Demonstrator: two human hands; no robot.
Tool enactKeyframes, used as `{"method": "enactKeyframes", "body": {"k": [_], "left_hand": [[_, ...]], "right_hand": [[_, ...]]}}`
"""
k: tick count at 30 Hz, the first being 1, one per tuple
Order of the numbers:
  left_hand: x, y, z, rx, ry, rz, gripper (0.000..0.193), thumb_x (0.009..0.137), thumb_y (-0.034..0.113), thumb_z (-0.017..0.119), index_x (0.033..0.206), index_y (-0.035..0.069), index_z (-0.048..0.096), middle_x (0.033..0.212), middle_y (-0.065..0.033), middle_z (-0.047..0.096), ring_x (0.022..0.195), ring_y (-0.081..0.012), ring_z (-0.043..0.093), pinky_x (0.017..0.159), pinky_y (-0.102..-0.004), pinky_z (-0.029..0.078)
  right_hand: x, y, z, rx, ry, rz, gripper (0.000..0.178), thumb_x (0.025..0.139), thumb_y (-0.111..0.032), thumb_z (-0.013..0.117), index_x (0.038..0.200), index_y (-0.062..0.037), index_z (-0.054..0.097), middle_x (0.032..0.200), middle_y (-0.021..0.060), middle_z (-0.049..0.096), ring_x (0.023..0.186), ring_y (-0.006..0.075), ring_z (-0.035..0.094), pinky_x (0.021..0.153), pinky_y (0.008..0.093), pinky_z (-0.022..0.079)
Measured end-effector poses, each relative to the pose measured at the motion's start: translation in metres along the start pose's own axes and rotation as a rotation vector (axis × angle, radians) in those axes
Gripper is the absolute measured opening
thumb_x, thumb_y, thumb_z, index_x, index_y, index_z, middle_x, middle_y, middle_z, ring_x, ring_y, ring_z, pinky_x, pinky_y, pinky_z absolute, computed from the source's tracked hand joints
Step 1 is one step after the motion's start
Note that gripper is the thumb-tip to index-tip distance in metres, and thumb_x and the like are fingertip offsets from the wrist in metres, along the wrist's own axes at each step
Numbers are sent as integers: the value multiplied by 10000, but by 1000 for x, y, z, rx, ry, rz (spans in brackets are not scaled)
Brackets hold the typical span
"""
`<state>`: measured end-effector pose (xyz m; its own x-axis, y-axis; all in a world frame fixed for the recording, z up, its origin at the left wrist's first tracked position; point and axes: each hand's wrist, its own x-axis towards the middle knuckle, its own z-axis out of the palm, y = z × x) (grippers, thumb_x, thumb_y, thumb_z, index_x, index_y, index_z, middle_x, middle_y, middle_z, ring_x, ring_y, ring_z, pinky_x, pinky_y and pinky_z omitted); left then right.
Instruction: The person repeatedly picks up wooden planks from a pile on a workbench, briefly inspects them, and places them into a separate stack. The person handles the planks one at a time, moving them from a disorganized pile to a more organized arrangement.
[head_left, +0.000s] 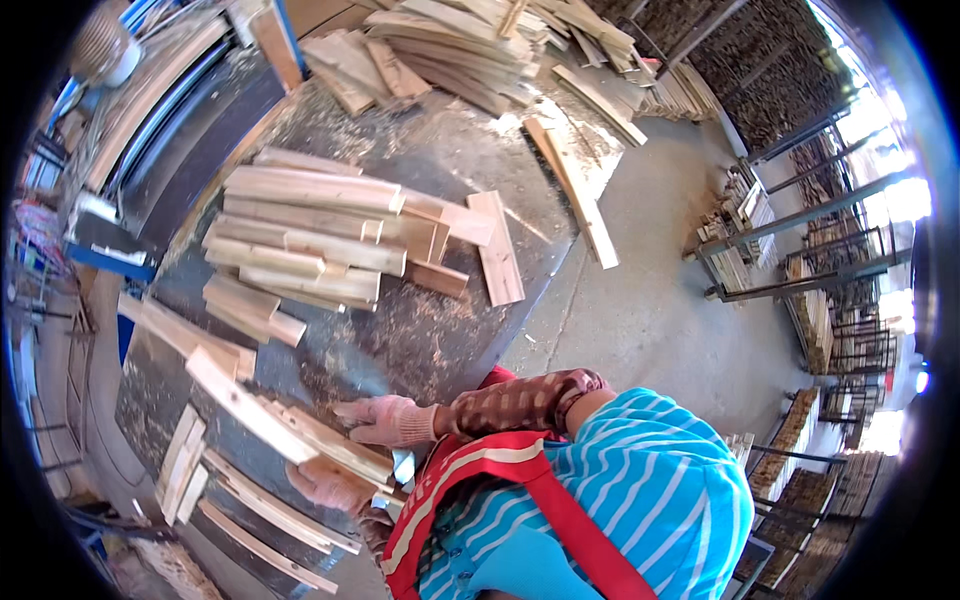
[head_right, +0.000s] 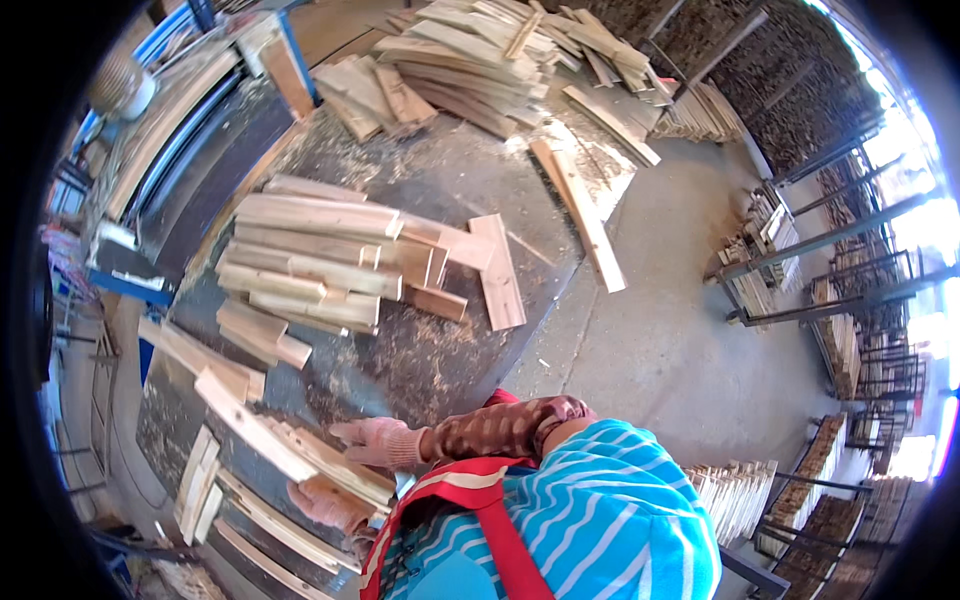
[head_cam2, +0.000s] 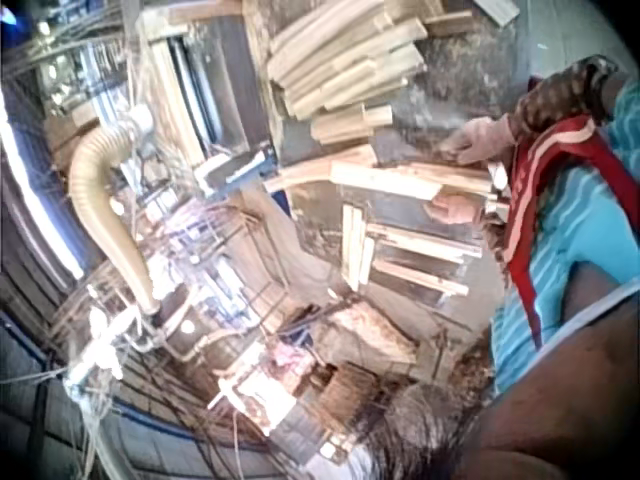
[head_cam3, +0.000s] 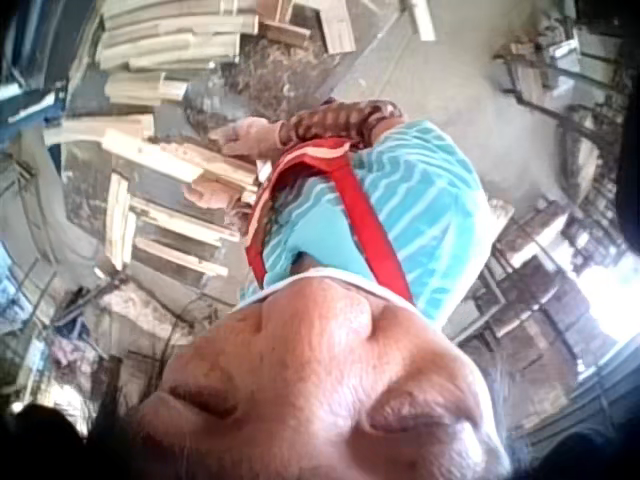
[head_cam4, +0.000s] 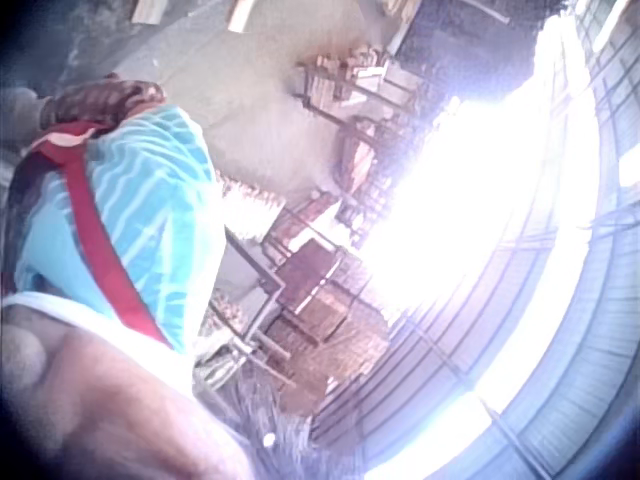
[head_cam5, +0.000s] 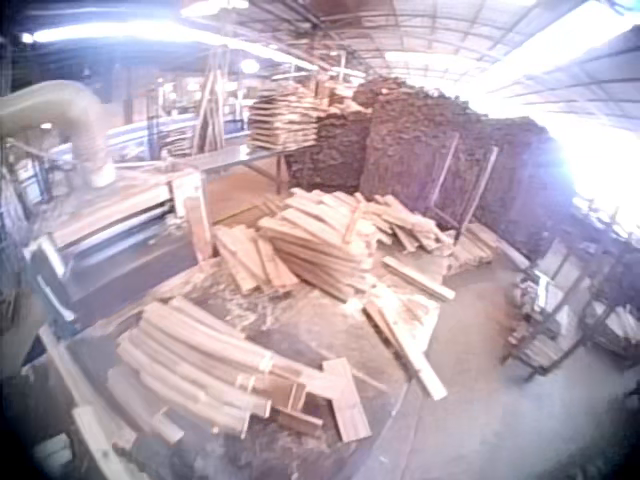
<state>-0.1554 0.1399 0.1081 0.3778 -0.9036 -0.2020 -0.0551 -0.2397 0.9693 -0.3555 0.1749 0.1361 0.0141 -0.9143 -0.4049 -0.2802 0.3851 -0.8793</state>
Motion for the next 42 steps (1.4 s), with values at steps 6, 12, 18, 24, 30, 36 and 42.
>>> {"method": "enactKeyframes", "body": {"k": [6,12,18,24,30,36,42], "left_hand": [[-72,32,195,-297,-870,175,400,961,148,590,1346,43,568,1298,-172,612,1098,-250,629,906,-381,546],[-104,21,261,176,-1119,94,361,959,35,634,1320,35,613,1152,-85,702,1028,-183,662,905,-309,538],[-54,-41,251,99,-813,-238,446,929,43,678,1353,-15,550,1101,-61,674,945,-125,632,816,-255,532],[-24,-37,241,87,-622,-370,462,924,66,681,1358,-28,555,1045,-7,640,852,-79,576,739,-225,503],[-13,-62,263,-54,-346,-116,259,900,138,665,1131,28,625,852,51,513,714,-89,471,634,-276,415],[47,-71,268,-84,-67,-234,433,872,76,711,1289,32,603,977,7,622,786,-102,561,645,-265,461],[104,-77,230,94,6,-111,519,871,136,738,1344,11,565,1060,-45,656,855,-163,612,651,-339,510]], "right_hand": [[26,2,-103,494,704,13,696,871,-288,760,1469,-103,454,1198,131,640,1036,255,650,926,357,545],[-17,202,-291,-261,1354,0,425,960,-198,694,1342,-69,560,1203,82,637,1082,195,597,895,288,525],[-108,270,-438,-831,1262,662,536,925,-394,620,1385,-179,448,1224,175,611,994,403,663,853,522,535],[-93,310,-448,-969,1088,845,593,924,-357,622,1427,-86,461,1439,196,514,1322,432,469,1098,515,388],[-25,256,-347,-687,989,317,675,892,-279,659,1465,-13,422,1506,241,437,1360,428,438,1115,493,395],[10,236,-248,-813,838,443,875,753,-388,759,1455,0,409,1514,269,397,1400,445,377,1168,535,315],[-7,254,-325,-647,917,566,827,744,-234,709,1488,-72,384,1526,192,418,1312,421,471,1097,498,415]]}}
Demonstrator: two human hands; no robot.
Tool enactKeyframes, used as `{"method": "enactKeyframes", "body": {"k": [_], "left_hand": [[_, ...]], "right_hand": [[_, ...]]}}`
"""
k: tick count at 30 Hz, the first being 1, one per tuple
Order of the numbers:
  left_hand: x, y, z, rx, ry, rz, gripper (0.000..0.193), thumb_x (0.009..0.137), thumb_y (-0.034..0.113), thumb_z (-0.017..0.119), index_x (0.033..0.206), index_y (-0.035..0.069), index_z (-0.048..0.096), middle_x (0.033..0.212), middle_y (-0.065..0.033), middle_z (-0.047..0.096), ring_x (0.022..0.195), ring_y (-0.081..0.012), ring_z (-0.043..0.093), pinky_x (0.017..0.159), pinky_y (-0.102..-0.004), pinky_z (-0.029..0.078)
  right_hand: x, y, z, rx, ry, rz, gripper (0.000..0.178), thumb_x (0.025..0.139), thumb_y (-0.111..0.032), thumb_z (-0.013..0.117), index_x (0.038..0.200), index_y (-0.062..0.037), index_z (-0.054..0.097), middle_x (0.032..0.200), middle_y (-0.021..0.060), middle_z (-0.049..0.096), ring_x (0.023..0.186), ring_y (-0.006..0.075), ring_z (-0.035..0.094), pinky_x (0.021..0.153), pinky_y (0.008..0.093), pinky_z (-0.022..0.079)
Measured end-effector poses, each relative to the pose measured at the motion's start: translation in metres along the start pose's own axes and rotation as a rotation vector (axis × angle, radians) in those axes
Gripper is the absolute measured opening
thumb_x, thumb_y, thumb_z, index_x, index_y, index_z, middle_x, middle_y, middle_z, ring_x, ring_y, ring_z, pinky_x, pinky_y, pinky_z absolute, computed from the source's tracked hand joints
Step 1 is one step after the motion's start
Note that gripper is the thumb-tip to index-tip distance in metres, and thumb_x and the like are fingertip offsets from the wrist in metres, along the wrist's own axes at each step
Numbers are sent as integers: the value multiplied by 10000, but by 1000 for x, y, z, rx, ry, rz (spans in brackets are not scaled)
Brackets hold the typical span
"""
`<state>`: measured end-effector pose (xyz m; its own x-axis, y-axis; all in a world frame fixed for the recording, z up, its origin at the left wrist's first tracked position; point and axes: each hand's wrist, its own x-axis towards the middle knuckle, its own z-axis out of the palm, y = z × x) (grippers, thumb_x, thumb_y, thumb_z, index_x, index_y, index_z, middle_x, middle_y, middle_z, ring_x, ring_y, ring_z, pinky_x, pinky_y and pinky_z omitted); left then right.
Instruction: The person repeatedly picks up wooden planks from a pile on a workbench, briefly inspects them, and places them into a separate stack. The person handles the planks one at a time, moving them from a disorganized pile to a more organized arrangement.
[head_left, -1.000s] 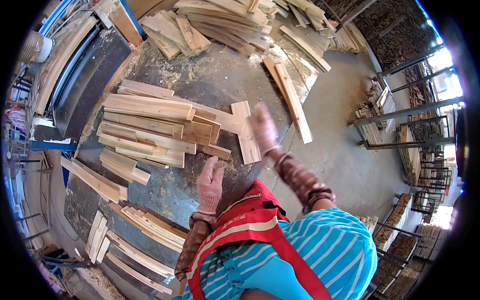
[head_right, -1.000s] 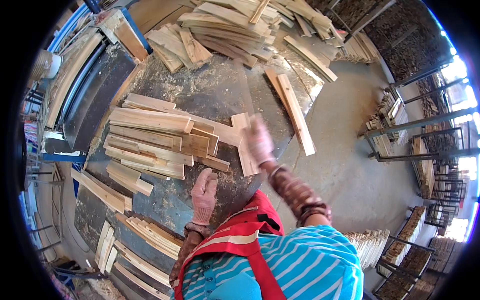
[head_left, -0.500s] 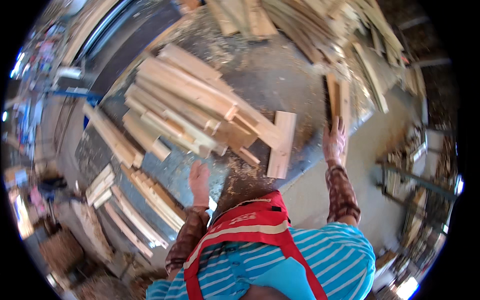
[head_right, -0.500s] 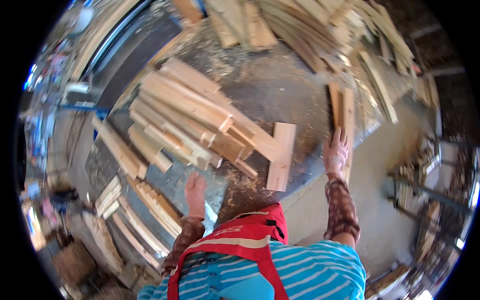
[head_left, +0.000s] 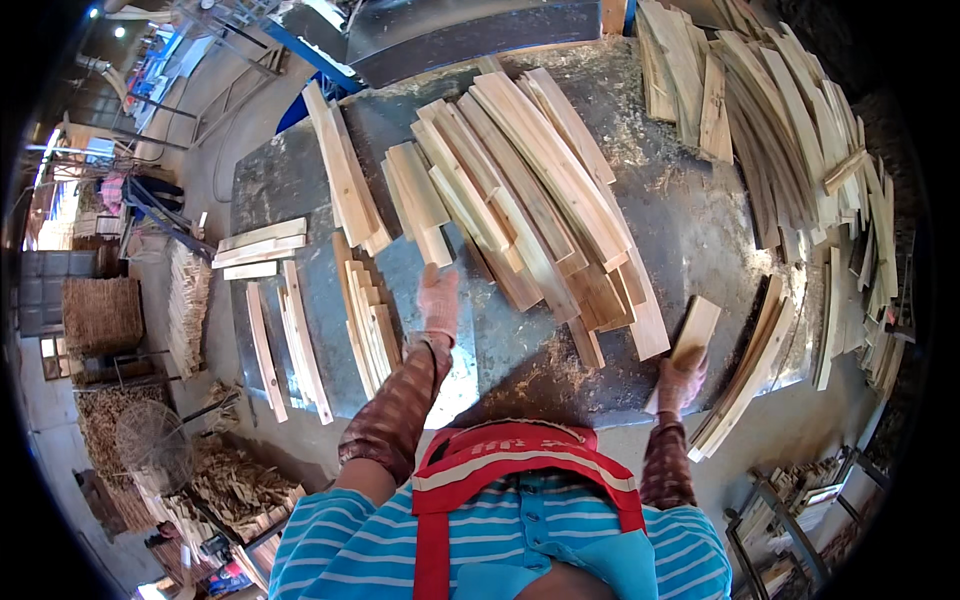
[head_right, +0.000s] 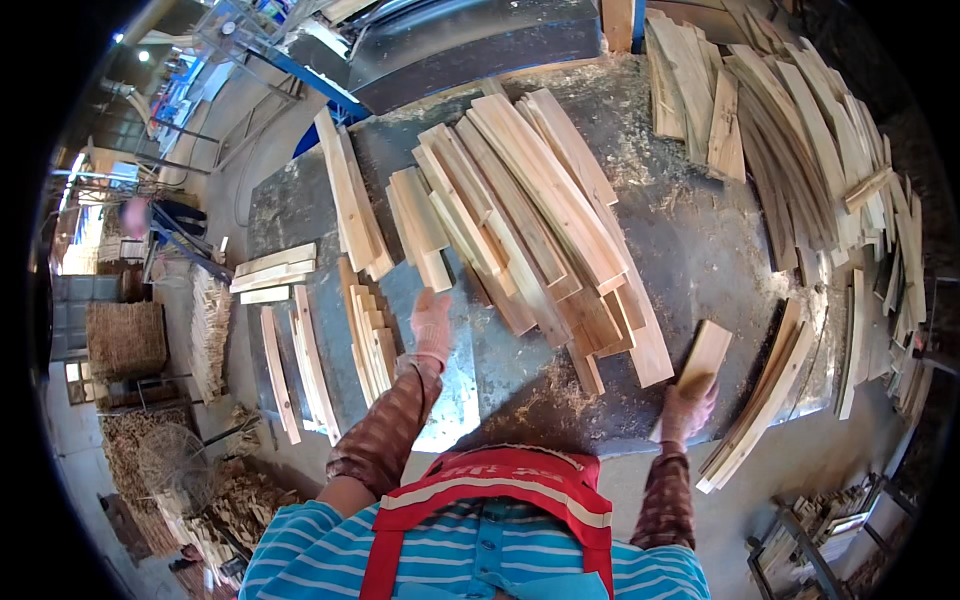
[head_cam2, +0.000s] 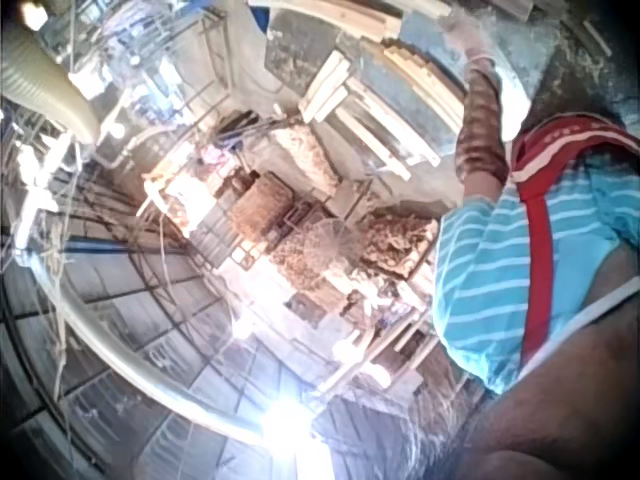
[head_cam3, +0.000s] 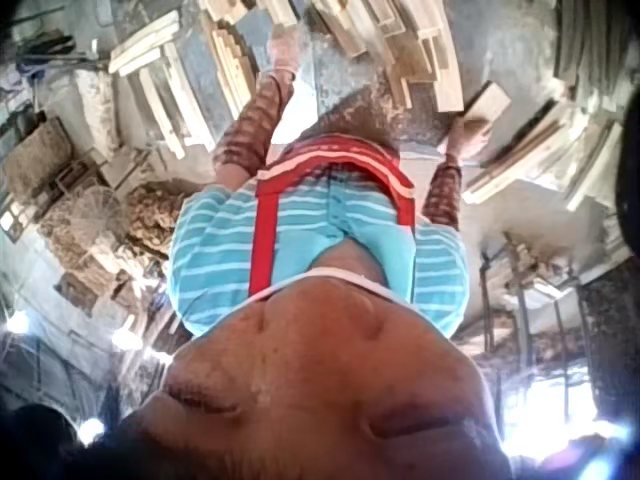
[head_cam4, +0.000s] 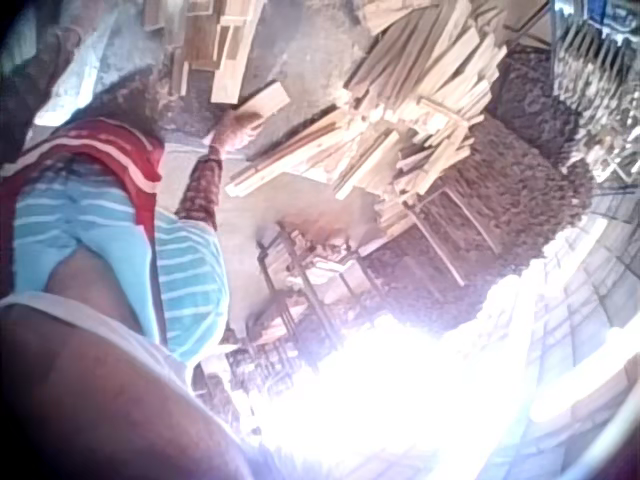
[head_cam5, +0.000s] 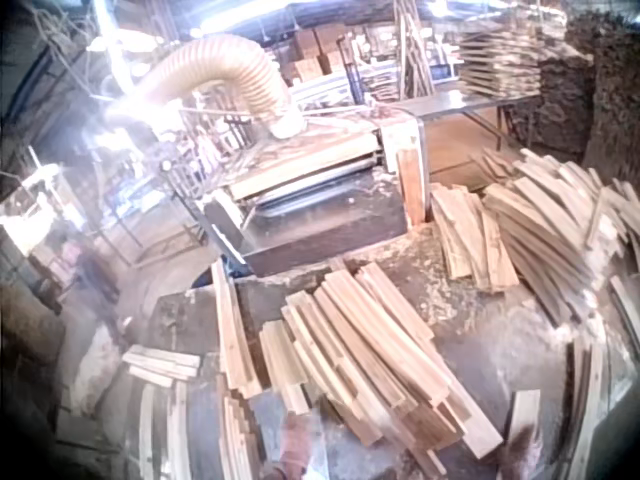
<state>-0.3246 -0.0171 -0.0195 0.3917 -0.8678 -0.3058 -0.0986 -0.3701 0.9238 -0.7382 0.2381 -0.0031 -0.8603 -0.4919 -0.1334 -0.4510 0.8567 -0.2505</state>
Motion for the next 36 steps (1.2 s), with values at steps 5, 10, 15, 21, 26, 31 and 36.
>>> {"method": "enactKeyframes", "body": {"k": [5,10,15,21,26,31,36], "left_hand": [[66,-13,-15,704,149,164,658,838,358,758,1343,5,526,1177,-192,674,1082,-331,659,885,-412,516],[91,15,20,608,93,-146,930,769,446,792,1474,-5,386,1281,-286,622,1229,-443,575,1037,-458,453],[149,-5,22,393,256,-140,933,712,468,821,1385,-65,456,1305,-309,597,1239,-434,574,1028,-441,462],[151,63,43,481,62,-259,717,749,417,792,1246,-58,590,1118,-215,688,1027,-337,671,889,-412,532],[104,74,-6,9,-195,-293,436,836,244,755,1186,-2,667,1008,-98,701,839,-188,673,714,-333,547],[-1,41,-46,-267,-428,-105,334,894,72,686,1212,-16,639,1058,-21,686,913,-159,642,793,-314,547],[-68,63,-68,-363,-581,-183,352,947,119,658,1282,16,632,993,-29,685,832,-144,633,804,-324,543]], "right_hand": [[84,1,-25,6,42,-133,858,756,-290,724,1506,-60,376,1537,190,409,1359,426,430,1123,479,387],[152,-84,-36,250,-2,-276,628,918,-319,687,1442,-33,493,1492,227,467,1362,382,462,1130,441,382],[103,-239,-32,619,-96,-828,520,931,-165,722,1403,-24,554,1393,178,592,1255,288,596,1037,361,487],[-26,-371,-24,549,-646,-1128,463,944,-345,666,1318,-75,627,1351,156,627,1174,294,646,954,368,546],[-88,-386,3,672,-692,-1040,592,911,-394,671,1382,-57,544,1349,213,601,1203,383,603,1011,416,503],[-141,-393,-2,399,-581,-783,896,836,-569,690,1503,-69,361,1332,219,608,1203,407,602,996,449,505],[-140,-349,-3,1183,-1162,-197,719,850,-248,734,1453,33,462,1177,108,670,1005,177,661,837,295,561]]}}
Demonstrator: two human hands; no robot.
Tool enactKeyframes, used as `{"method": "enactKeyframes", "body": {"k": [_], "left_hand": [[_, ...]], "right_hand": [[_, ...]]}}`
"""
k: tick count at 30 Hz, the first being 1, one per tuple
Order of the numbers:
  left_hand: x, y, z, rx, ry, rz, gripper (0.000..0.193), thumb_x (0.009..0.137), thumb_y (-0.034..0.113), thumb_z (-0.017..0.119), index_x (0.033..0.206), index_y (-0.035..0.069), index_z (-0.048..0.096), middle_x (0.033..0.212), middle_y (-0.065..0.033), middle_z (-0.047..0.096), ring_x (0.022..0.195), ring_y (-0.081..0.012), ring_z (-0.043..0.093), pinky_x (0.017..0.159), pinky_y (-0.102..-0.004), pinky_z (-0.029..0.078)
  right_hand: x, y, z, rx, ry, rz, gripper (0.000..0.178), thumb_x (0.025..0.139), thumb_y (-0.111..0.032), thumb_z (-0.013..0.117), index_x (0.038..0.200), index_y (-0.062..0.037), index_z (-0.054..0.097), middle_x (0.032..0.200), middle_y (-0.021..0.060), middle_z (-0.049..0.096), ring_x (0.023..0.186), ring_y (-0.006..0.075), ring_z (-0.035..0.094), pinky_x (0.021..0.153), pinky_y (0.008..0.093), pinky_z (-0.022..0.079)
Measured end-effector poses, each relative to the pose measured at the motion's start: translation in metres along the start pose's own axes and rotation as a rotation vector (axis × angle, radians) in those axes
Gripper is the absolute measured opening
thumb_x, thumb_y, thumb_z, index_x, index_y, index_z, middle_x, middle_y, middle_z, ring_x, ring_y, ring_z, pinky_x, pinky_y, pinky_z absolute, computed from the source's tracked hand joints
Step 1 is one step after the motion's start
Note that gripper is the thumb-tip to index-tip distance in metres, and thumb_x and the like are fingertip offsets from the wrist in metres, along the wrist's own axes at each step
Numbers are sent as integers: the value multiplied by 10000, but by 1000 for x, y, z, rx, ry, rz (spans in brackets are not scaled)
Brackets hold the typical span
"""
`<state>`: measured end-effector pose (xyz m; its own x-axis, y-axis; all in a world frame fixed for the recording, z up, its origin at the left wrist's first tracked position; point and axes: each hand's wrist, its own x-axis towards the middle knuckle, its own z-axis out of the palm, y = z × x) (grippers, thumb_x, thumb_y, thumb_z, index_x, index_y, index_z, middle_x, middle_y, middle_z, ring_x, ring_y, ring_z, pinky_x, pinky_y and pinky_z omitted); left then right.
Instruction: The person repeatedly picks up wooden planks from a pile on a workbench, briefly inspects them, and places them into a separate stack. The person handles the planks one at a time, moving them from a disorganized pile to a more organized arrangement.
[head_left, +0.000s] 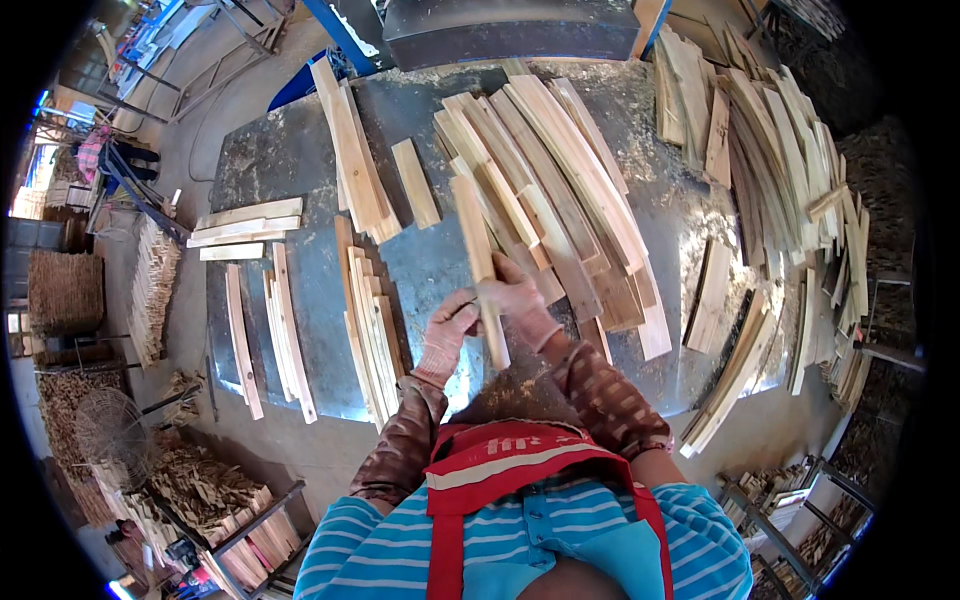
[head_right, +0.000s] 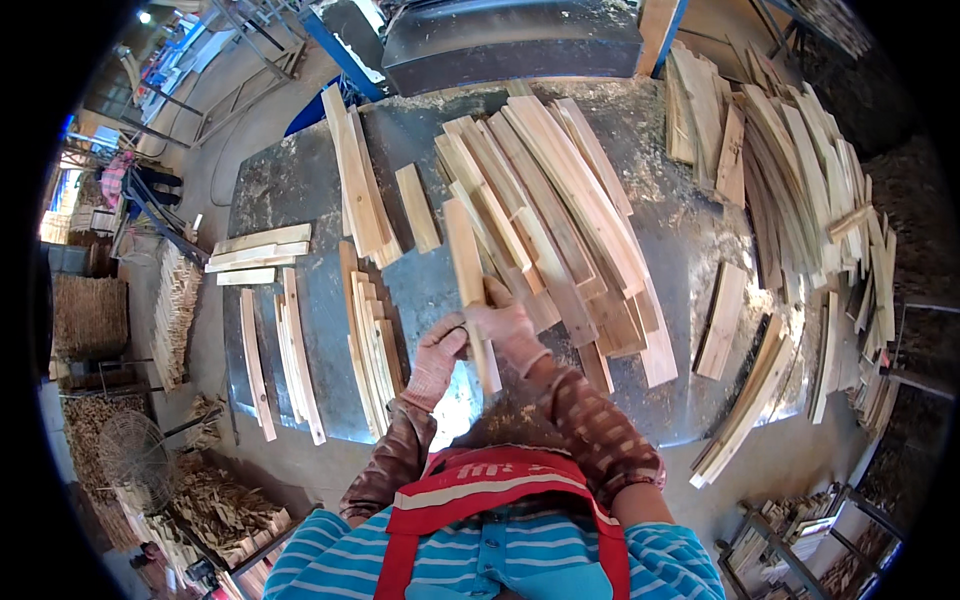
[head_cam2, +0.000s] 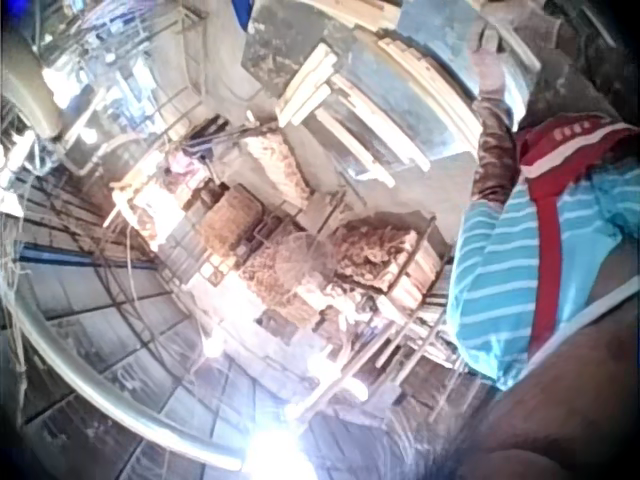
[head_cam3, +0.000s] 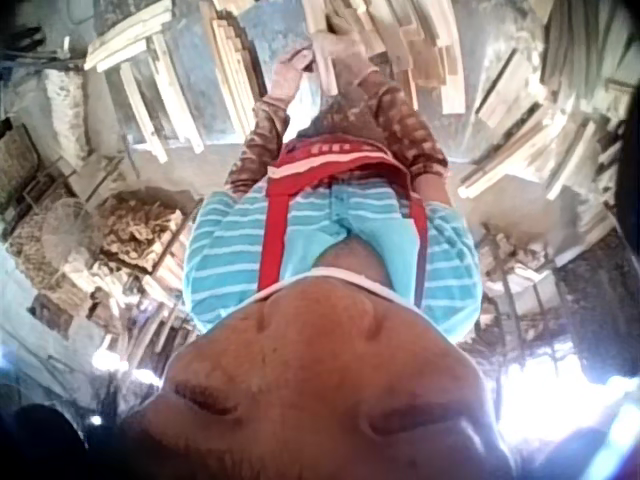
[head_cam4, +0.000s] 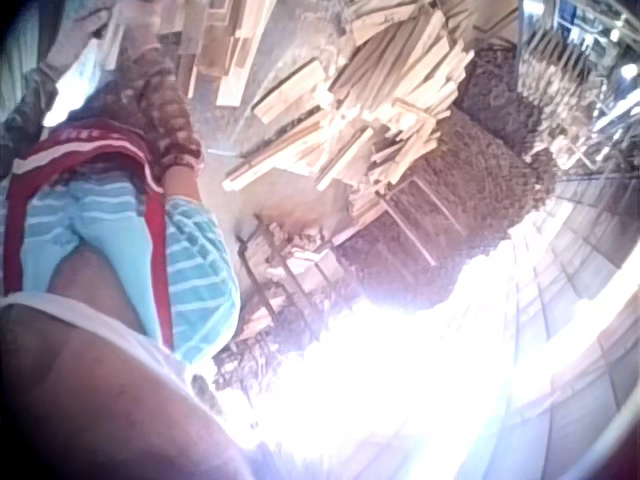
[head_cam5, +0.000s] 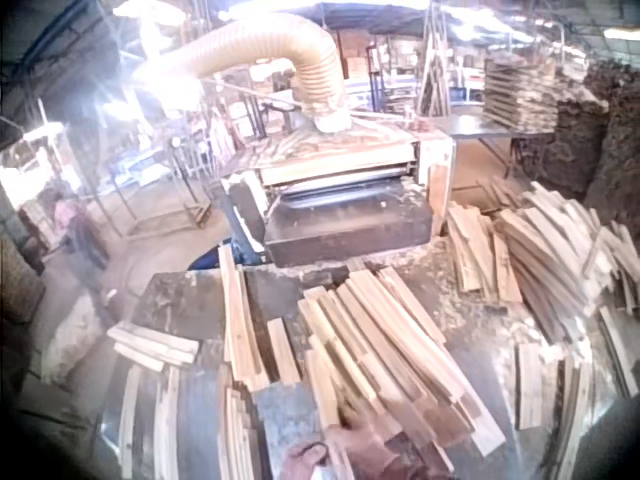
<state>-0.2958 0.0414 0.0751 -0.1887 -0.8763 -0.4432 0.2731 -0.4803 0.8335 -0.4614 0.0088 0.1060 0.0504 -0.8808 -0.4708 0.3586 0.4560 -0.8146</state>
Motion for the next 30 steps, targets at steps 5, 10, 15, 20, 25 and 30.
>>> {"method": "enactKeyframes", "body": {"k": [5,10,15,20,25,30], "left_hand": [[-14,4,-5,-121,108,-71,292,976,150,631,1251,55,644,920,-36,673,741,-148,649,704,-360,583],[-16,-17,-80,-126,426,124,332,939,194,712,1228,42,652,975,-66,694,799,-193,689,705,-353,597],[-44,-31,-193,798,1038,233,644,897,347,734,1383,-4,497,1189,-214,657,1120,-384,626,980,-433,488],[-85,-40,-237,762,821,-250,868,843,538,715,1440,-7,397,1255,-295,611,1210,-446,572,1041,-467,431],[-91,-73,-215,620,745,-137,654,822,519,735,1178,7,539,1153,-271,626,1079,-418,607,935,-484,463],[-99,-88,-214,450,680,-128,473,840,391,748,1079,14,591,971,-190,653,897,-340,628,810,-452,502]], "right_hand": [[-37,40,-18,396,-108,153,547,899,-257,637,1358,30,558,1126,141,687,907,211,690,777,317,577],[-76,31,2,612,-278,219,581,916,-425,571,1246,52,601,1089,184,701,890,266,702,795,358,583],[-82,64,23,376,-227,324,572,909,-397,583,1255,58,595,1063,165,707,870,267,703,793,381,584],[-39,172,64,49,-202,295,420,915,-178,614,1302,-15,605,990,57,690,838,178,669,768,312,561],[-51,162,130,-763,-356,217,559,874,-251,627,1378,-23,550,968,141,718,858,264,697,769,368,547],[-42,167,120,-1452,-494,110,561,957,-498,520,1195,2,612,1163,262,651,1079,443,630,954,479,500]]}}
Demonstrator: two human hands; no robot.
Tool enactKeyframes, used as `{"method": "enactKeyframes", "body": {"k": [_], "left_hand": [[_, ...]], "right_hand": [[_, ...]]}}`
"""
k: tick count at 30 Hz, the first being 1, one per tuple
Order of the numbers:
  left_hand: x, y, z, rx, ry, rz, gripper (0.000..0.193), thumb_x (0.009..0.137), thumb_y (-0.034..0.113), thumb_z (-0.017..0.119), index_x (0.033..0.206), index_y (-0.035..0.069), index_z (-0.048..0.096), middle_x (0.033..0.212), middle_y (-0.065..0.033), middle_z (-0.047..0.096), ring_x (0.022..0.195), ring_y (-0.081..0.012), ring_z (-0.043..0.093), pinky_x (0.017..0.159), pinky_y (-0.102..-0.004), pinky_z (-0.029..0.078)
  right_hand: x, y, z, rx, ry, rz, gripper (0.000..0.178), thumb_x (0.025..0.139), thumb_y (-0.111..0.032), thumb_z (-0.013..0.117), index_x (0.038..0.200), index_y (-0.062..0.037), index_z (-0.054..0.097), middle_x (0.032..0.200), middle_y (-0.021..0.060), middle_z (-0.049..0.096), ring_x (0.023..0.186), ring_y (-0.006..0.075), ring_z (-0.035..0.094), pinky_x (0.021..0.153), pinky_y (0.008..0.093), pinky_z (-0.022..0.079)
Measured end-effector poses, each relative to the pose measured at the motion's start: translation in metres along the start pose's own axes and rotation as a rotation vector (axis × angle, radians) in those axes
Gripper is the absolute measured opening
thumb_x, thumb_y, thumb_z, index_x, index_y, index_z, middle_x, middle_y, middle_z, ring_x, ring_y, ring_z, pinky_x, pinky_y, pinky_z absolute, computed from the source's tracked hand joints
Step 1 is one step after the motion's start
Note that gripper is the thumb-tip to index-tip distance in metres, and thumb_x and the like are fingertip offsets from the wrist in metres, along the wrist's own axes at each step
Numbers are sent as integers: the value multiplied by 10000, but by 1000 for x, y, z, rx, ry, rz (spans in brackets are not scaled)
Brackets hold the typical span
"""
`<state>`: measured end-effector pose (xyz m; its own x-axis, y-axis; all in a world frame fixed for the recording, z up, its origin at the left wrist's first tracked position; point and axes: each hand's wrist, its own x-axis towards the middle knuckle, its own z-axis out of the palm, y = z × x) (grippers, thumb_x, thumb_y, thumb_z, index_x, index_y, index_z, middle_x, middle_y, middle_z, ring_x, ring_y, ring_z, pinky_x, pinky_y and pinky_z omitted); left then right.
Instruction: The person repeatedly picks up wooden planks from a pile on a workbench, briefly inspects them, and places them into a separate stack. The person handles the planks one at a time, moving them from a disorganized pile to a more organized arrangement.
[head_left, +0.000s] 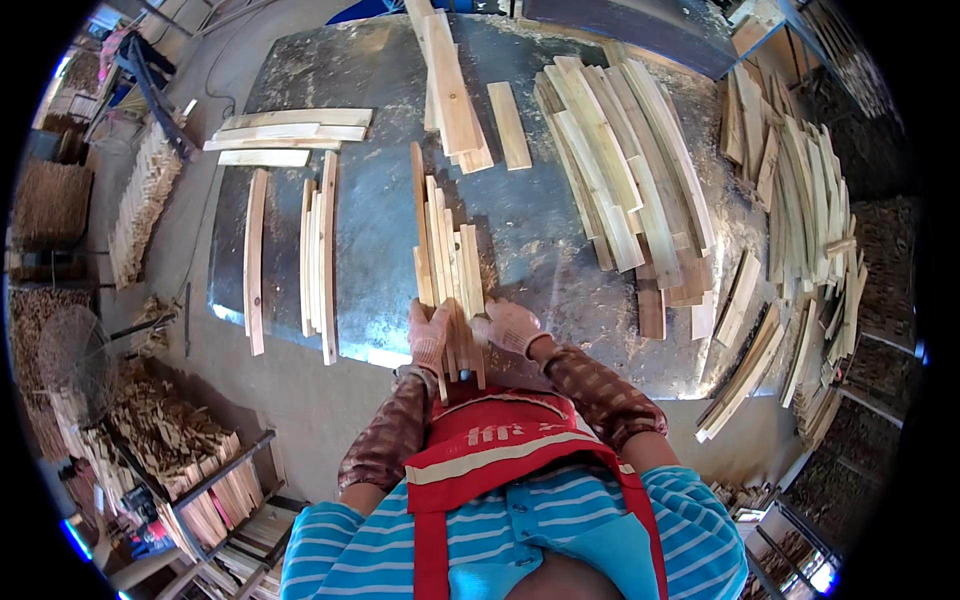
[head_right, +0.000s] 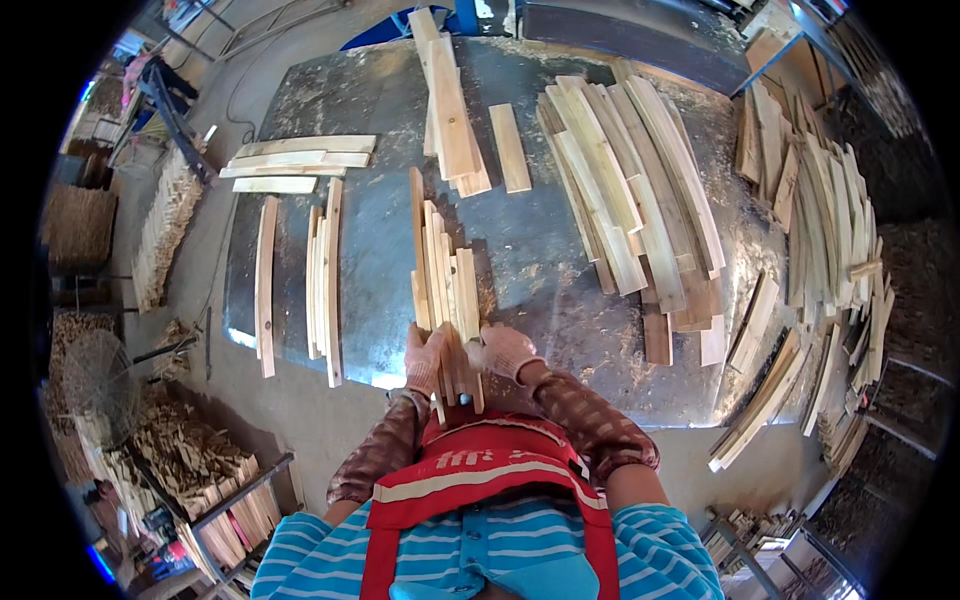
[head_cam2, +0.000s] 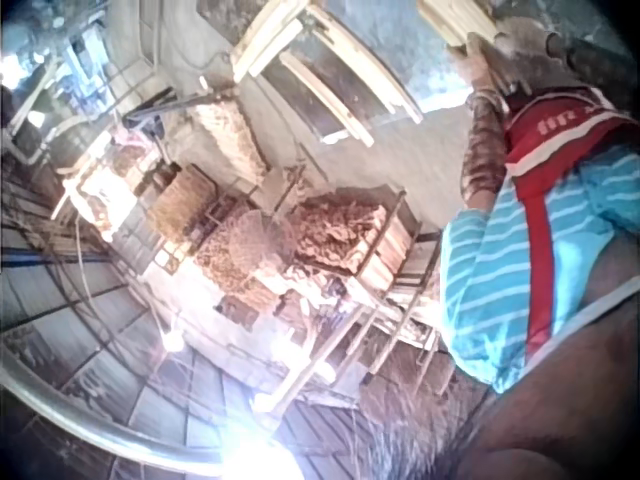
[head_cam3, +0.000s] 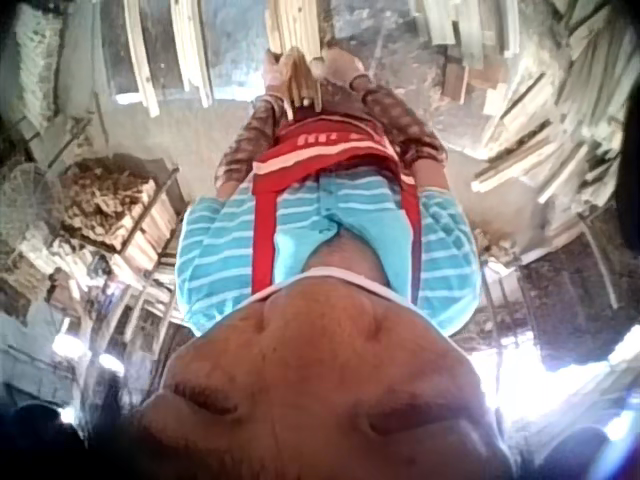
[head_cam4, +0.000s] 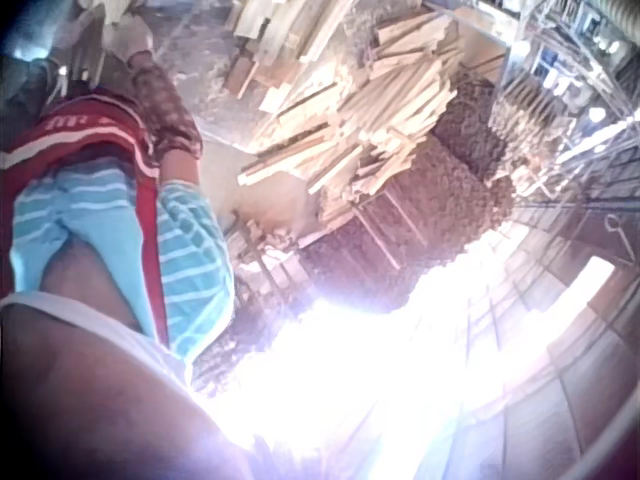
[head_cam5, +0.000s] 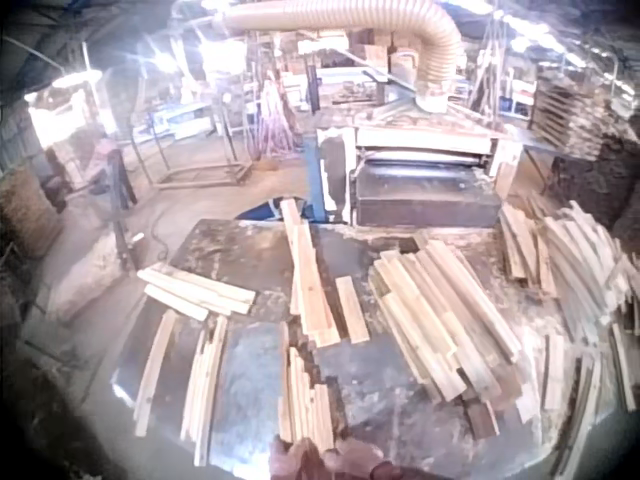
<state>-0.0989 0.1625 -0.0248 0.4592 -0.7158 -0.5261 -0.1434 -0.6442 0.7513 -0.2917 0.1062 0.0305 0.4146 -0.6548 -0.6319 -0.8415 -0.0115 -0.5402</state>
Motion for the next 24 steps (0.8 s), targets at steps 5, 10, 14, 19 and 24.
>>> {"method": "enactKeyframes", "body": {"k": [5,10,14,19,24], "left_hand": [[22,3,-17,-378,-218,-59,299,943,236,661,1160,31,642,958,-62,690,852,-166,622,751,-332,526],[33,33,-32,-175,-238,-120,501,955,244,665,1346,-53,563,1204,-106,674,1080,-186,618,951,-315,486],[37,19,-31,-186,-171,-170,546,932,229,722,1364,-63,558,1244,-124,660,1117,-186,607,973,-316,479],[38,-19,-28,-253,-85,-217,576,922,224,744,1395,-36,543,1235,-85,665,1090,-181,628,936,-318,509],[36,19,-46,-278,-272,-272,471,915,179,686,1352,26,598,1137,-44,690,1019,-161,656,883,-297,536]], "right_hand": [[9,17,16,-113,130,-28,525,992,-506,473,1143,-29,631,1080,232,656,1032,418,636,927,490,506],[80,37,-56,-43,543,-49,473,1021,-458,422,1231,-84,621,1107,189,651,1074,337,642,914,459,528],[151,17,-154,-219,754,110,628,875,-415,663,1379,-86,482,1265,157,565,1102,353,613,886,460,536],[199,29,-192,-372,688,145,655,797,-384,736,1339,-142,458,1285,111,527,1086,346,614,851,465,543],[183,54,-189,216,632,174,376,833,-231,661,1190,-131,600,926,112,664,739,295,686,646,404,569]]}}
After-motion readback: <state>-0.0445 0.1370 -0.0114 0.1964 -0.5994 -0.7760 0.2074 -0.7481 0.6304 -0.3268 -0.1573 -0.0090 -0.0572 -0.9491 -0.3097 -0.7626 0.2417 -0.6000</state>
